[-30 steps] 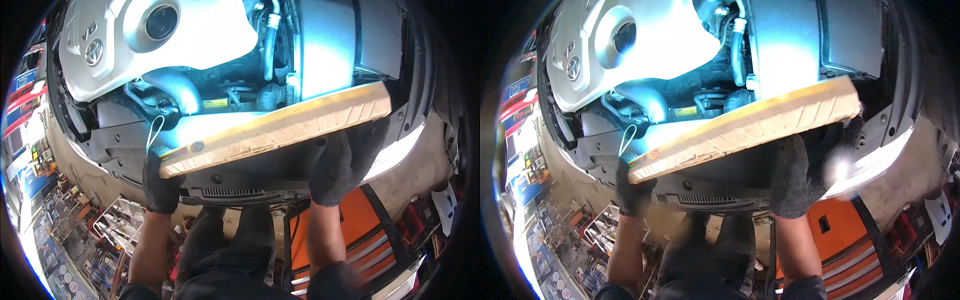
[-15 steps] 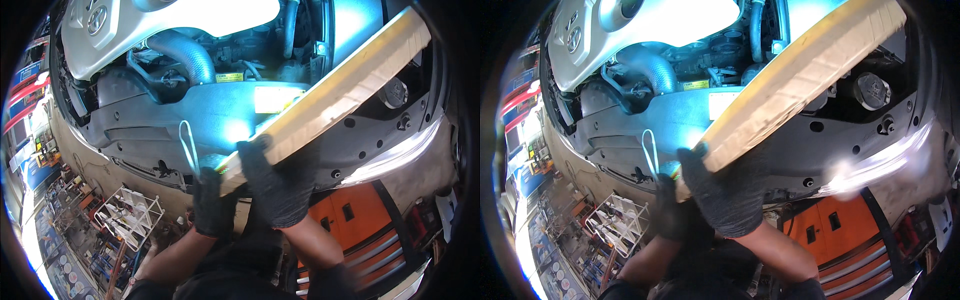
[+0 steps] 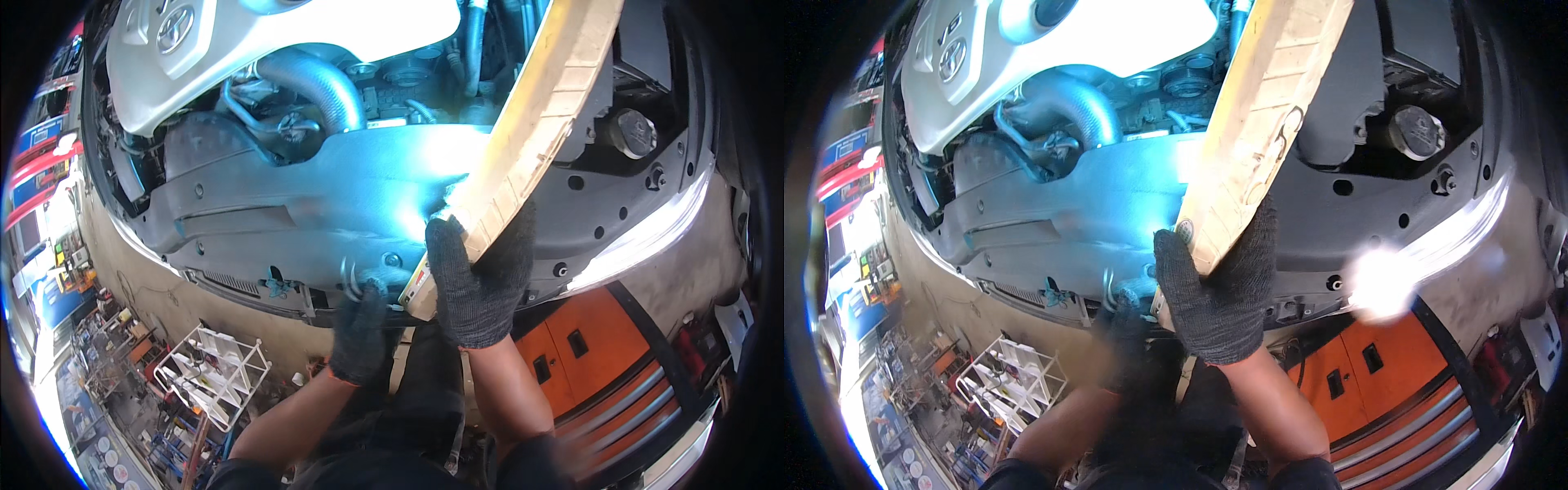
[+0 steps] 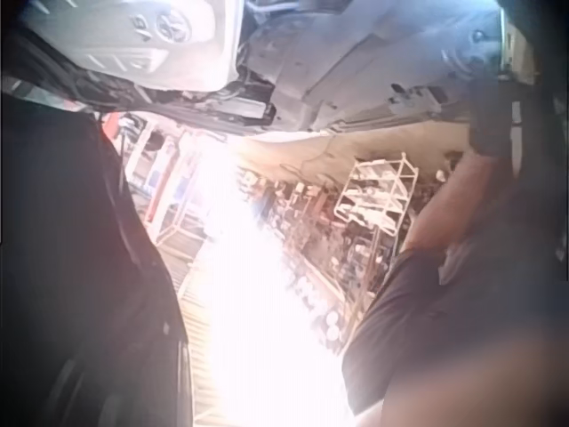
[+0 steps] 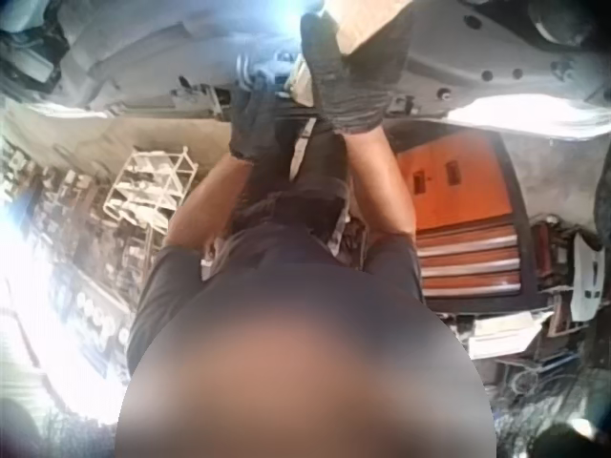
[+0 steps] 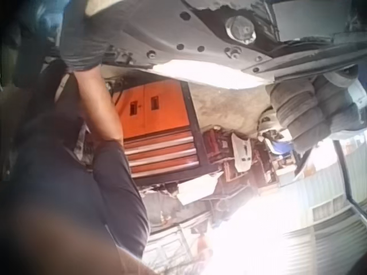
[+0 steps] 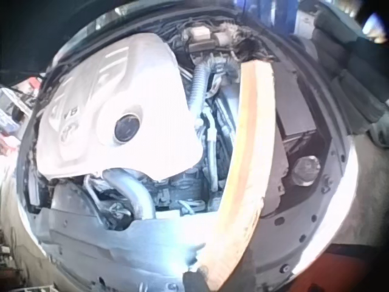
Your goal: The person aligns and places a silver V6 engine cover into the engine bay, then uses a ratchet to tighten fasteners on the cover. The person also briefly uses a work light to illuminate the engine bay.
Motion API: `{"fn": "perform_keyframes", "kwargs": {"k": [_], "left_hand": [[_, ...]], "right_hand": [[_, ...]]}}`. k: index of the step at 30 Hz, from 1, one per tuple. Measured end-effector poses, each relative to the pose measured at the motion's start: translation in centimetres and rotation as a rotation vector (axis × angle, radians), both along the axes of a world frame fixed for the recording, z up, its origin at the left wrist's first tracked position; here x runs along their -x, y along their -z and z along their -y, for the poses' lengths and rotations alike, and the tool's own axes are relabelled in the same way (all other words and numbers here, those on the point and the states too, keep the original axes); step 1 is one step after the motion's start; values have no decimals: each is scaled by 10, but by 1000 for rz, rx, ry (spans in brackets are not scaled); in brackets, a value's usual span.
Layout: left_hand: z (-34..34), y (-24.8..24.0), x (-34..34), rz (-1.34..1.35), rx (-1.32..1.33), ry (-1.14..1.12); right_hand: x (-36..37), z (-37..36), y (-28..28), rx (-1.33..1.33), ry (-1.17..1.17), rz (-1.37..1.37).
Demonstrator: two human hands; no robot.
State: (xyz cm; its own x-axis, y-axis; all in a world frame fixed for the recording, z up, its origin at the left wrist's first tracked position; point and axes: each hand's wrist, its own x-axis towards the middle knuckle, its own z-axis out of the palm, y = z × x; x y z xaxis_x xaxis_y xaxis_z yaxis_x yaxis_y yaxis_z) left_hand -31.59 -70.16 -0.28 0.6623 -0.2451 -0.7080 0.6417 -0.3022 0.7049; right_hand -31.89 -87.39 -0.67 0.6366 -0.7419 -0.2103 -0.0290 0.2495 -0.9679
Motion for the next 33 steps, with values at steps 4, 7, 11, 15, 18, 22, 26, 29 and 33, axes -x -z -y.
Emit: {"fn": "perform_keyframes", "kwargs": {"k": [4, 7, 11, 15, 18, 22, 26, 29, 33], "left_hand": [[-25, 11, -46, 573, -162, 328], [-40, 26, -71, 98, 227, -126], [-50, 29, -78, 51, -52, 5], [-47, 26, -80, 5, -35, -54], [-46, 28, -84, -11, -43, -41], [-50, 29, -87, -69, -57, -71], [-56, 31, -89, -181, -29, -158], [-61, 32, -90, -218, -35, -168], [-60, 32, -90, -258, -72, -221]], "right_hand": [[3, 13, 0, -185, -11, 8], [5, 22, 3, -18, -123, -66], [8, 25, 4, 15, -260, -186], [9, 28, 4, -55, -286, -183], [10, 35, 6, 31, -299, -110], [11, 42, 9, 131, -307, -27], [9, 41, 15, 144, -294, 39], [12, 39, 17, 92, -349, 43], [16, 35, 14, 96, -370, -26]]}}
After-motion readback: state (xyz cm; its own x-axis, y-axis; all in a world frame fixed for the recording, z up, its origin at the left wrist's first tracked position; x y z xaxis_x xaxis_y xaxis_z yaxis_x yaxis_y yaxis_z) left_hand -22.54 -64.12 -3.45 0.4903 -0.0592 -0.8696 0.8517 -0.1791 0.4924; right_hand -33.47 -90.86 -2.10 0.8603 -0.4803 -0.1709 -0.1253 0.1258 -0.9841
